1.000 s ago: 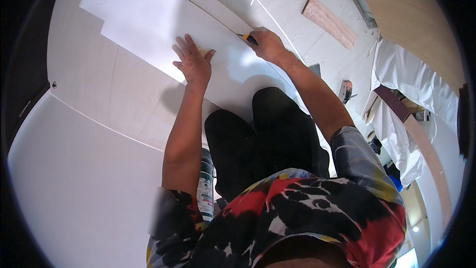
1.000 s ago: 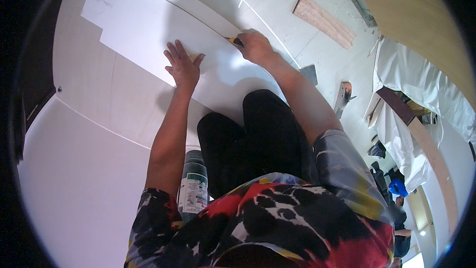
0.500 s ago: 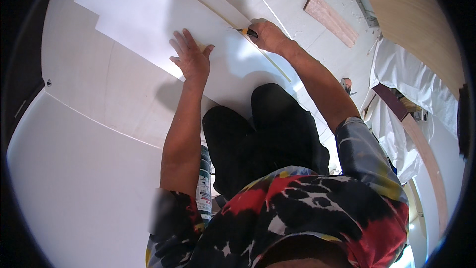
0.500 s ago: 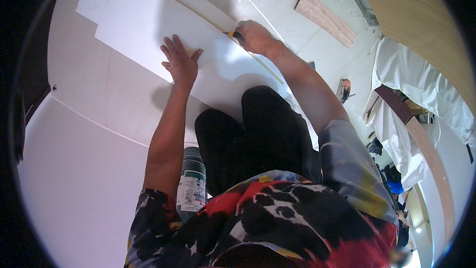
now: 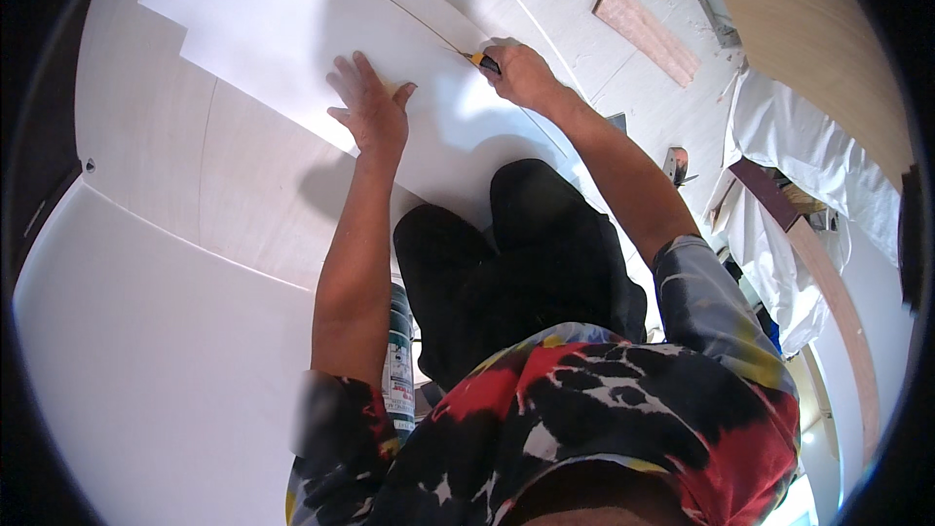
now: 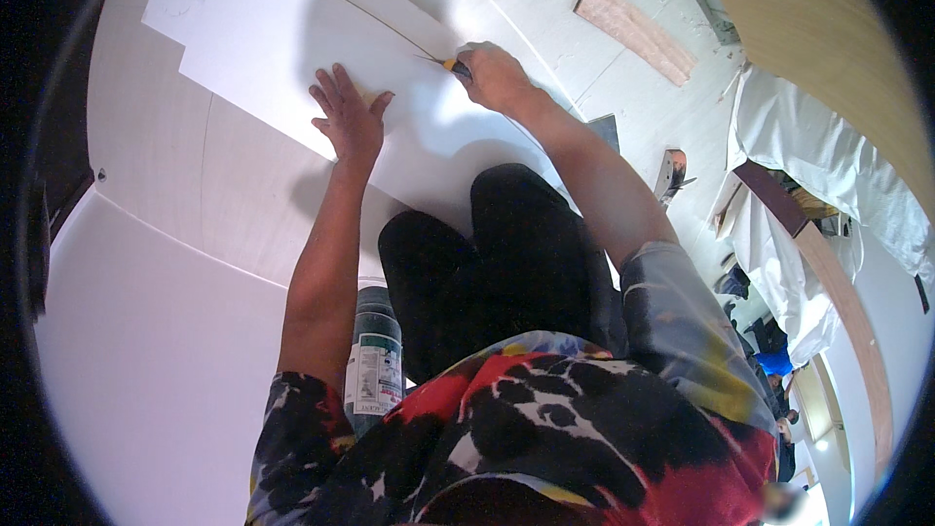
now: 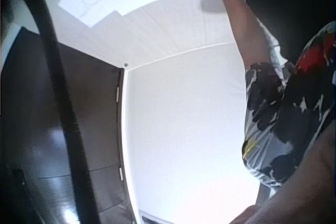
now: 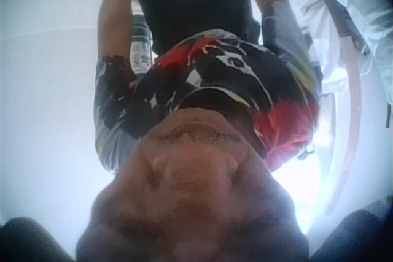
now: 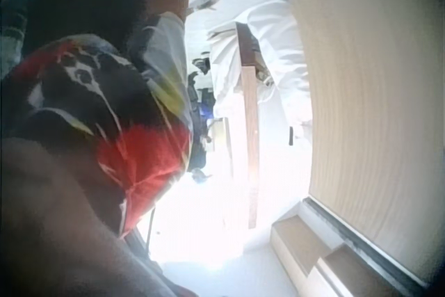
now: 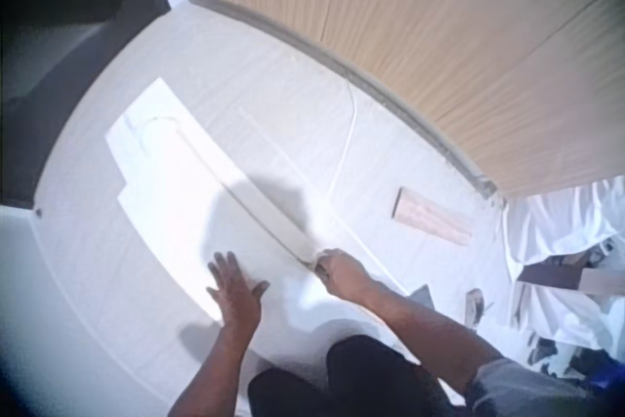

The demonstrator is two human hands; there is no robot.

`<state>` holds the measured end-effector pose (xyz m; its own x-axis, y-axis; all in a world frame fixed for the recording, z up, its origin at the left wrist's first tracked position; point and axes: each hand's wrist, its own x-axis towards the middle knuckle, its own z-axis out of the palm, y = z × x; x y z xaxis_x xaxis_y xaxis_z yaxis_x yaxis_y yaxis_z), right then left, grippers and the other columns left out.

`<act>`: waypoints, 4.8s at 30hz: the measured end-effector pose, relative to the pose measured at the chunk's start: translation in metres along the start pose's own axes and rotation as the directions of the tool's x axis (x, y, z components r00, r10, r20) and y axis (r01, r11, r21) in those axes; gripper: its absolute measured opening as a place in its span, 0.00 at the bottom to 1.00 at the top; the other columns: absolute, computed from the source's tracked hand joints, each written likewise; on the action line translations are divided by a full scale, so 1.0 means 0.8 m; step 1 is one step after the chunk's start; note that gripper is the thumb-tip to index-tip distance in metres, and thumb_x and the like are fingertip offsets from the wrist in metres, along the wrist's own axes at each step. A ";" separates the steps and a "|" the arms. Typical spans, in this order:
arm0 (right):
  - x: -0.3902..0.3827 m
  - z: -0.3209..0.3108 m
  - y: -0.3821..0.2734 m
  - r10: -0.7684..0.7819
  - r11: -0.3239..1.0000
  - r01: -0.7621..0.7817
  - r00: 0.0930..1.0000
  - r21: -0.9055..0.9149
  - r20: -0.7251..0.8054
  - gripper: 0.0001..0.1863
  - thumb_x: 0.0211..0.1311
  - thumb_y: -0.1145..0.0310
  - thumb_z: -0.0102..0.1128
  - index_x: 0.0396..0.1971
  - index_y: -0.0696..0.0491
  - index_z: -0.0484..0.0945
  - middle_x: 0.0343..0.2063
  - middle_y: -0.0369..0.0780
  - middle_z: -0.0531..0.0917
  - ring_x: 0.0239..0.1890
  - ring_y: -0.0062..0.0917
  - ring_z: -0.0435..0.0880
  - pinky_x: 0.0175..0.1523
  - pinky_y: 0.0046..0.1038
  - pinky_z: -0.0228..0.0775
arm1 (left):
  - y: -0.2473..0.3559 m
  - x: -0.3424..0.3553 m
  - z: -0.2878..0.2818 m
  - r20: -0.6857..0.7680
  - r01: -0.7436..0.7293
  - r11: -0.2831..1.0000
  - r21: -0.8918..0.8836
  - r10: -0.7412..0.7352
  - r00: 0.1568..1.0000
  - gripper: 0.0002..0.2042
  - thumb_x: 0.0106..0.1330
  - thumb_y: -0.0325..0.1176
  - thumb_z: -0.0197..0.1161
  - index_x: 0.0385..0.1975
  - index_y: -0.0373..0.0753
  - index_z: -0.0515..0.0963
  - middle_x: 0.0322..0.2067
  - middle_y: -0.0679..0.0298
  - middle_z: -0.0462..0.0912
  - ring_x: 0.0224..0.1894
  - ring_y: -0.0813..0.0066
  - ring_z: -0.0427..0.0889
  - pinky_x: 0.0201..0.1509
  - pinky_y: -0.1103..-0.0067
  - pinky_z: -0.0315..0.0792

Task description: The person uses a utility knife to cut a white panel along a marked line, then sands the cut edge with a sanding block. The person flips the panel to work on different edges and continues sanding.

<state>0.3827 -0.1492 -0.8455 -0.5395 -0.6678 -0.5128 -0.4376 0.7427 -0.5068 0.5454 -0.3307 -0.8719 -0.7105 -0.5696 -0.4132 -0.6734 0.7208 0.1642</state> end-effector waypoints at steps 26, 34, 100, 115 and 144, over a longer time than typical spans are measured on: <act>0.005 0.008 0.003 -0.012 0.994 0.014 1.000 -0.110 0.018 0.07 0.57 0.69 0.61 0.32 0.57 0.81 0.36 0.47 0.83 0.44 0.44 0.82 0.52 0.42 0.76 | 0.004 0.003 -0.007 0.008 0.007 0.999 0.038 -0.007 1.000 0.49 0.61 0.58 0.65 0.74 0.38 0.47 0.74 0.46 0.44 0.75 0.39 0.46 0.62 0.35 0.59; 0.011 0.003 0.013 -0.098 0.985 0.107 0.992 -0.138 0.076 0.10 0.55 0.67 0.62 0.31 0.57 0.80 0.34 0.48 0.83 0.44 0.44 0.82 0.51 0.43 0.76 | 0.007 0.003 -0.010 0.024 0.026 1.000 0.012 -0.026 0.999 0.49 0.61 0.57 0.66 0.74 0.38 0.48 0.75 0.46 0.44 0.75 0.40 0.45 0.63 0.34 0.57; -0.203 -0.148 -0.081 0.123 0.931 -0.161 0.983 0.327 0.134 0.14 0.57 0.62 0.75 0.35 0.58 0.87 0.23 0.38 0.86 0.25 0.18 0.81 0.35 0.28 0.74 | 0.020 -0.260 -0.054 0.272 0.262 -0.072 -0.962 -0.237 0.933 0.49 0.59 0.47 0.73 0.71 0.27 0.50 0.63 0.40 0.65 0.65 0.47 0.68 0.68 0.62 0.65; -0.249 -0.185 -0.309 -0.110 0.994 0.108 0.976 -0.021 -0.187 0.19 0.52 0.58 0.73 0.31 0.61 0.85 0.27 0.55 0.85 0.34 0.45 0.87 0.41 0.40 0.77 | 0.147 -0.373 -0.147 -0.487 -0.214 0.807 -0.551 -0.102 0.868 0.48 0.55 0.45 0.74 0.72 0.35 0.53 0.73 0.44 0.48 0.76 0.43 0.44 0.75 0.47 0.43; -0.499 -0.099 -0.010 0.221 0.484 0.230 0.902 0.845 -0.372 0.15 0.54 0.72 0.67 0.42 0.62 0.83 0.32 0.39 0.84 0.35 0.24 0.83 0.40 0.29 0.74 | 0.023 -0.580 -0.591 -0.580 -0.229 0.819 -0.527 -0.149 0.801 0.15 0.62 0.29 0.69 0.46 0.26 0.81 0.36 0.57 0.86 0.36 0.73 0.83 0.43 0.79 0.76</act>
<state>0.5445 0.1155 -0.5814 -0.8505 -0.4199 -0.3168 0.2720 0.1644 -0.9482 0.7662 -0.2401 -0.2534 -0.5871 -0.7926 0.1644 -0.4960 0.5127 0.7008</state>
